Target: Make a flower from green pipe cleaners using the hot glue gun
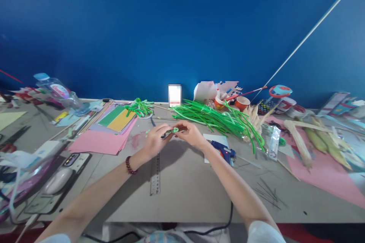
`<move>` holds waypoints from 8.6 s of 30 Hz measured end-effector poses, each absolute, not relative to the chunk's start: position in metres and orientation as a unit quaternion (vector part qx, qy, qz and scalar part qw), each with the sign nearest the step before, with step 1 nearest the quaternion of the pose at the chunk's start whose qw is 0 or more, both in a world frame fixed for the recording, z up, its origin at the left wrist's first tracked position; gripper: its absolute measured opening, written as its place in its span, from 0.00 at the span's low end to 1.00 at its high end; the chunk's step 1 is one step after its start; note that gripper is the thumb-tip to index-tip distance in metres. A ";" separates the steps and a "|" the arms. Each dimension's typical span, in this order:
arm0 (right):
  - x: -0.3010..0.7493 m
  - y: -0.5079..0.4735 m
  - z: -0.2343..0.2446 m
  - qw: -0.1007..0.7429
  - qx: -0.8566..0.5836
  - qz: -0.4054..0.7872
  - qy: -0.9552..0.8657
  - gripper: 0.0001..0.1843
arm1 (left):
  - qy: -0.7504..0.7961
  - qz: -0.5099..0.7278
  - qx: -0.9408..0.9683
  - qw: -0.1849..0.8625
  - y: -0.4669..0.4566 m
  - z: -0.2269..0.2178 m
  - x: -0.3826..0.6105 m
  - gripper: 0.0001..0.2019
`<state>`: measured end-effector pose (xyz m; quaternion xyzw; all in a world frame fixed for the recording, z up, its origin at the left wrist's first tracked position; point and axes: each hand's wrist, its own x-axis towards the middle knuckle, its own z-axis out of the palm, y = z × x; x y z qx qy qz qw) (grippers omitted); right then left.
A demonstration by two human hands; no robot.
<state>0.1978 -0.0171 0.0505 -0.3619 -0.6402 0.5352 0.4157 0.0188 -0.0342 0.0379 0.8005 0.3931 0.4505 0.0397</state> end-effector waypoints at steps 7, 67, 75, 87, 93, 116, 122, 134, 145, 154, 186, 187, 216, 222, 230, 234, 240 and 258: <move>0.196 -0.015 0.047 0.432 -0.384 0.552 -0.601 0.15 | 0.427 0.441 0.776 0.144 -0.032 0.043 0.019 0.08; 0.187 -0.026 0.050 0.407 -0.477 0.382 -0.679 0.11 | 0.471 0.395 0.787 -0.052 -0.031 0.035 0.010 0.11; 0.184 -0.025 0.047 0.420 -0.476 0.445 -0.631 0.14 | 0.461 0.397 0.792 -0.056 -0.032 0.032 0.011 0.11; 0.173 -0.036 0.039 0.459 -0.527 0.429 -0.572 0.17 | 0.442 0.342 0.824 -0.093 -0.037 0.036 0.009 0.10; 0.169 -0.041 0.037 0.481 -0.542 0.404 -0.558 0.15 | 0.427 0.326 0.838 -0.099 -0.039 0.037 0.011 0.10; 0.164 -0.044 0.033 0.501 -0.553 0.380 -0.547 0.20 | 0.384 0.319 0.852 -0.155 -0.043 0.039 0.010 0.08; 0.164 -0.044 0.032 0.507 -0.548 0.379 -0.547 0.18 | 0.385 0.334 0.847 -0.152 -0.043 0.041 0.011 0.09; 0.170 -0.043 0.044 0.566 -0.525 0.433 -0.465 0.14 | 0.463 0.458 0.749 0.123 -0.034 0.038 0.014 0.12; 0.174 -0.031 0.035 0.527 -0.353 0.588 -0.503 0.18 | 0.461 0.473 0.598 0.455 -0.026 0.052 0.020 0.16; 0.175 -0.026 0.034 0.531 -0.373 0.587 -0.485 0.15 | 0.395 0.445 0.545 0.591 -0.025 0.053 0.013 0.13; 0.176 -0.033 0.042 0.552 -0.415 0.417 -0.591 0.09 | 0.389 0.490 0.546 0.558 -0.024 0.050 0.016 0.14; 0.175 -0.034 0.043 0.548 -0.418 0.430 -0.583 0.10 | 0.392 0.496 0.550 0.546 -0.024 0.050 0.016 0.14; 0.166 -0.038 0.040 0.600 -0.369 0.529 -0.474 0.16 | 0.366 0.516 0.489 0.601 -0.032 0.049 0.026 0.13; 0.170 -0.034 0.037 0.528 -0.355 0.592 -0.496 0.19 | 0.343 0.489 0.450 0.664 -0.033 0.052 0.027 0.15; 0.172 -0.032 0.038 0.513 -0.338 0.628 -0.478 0.15 | 0.362 0.465 0.417 0.692 -0.029 0.049 0.028 0.16; 0.173 -0.030 0.035 0.506 -0.344 0.634 -0.472 0.15 | 0.383 0.446 0.440 0.678 -0.029 0.049 0.026 0.19; 0.174 -0.026 0.031 0.530 -0.405 0.600 -0.441 0.17 | 0.438 0.497 0.609 0.436 -0.034 0.042 0.025 0.15; 0.173 -0.026 0.028 0.551 -0.399 0.576 -0.453 0.18 | 0.400 0.536 0.460 0.584 -0.035 0.049 0.032 0.15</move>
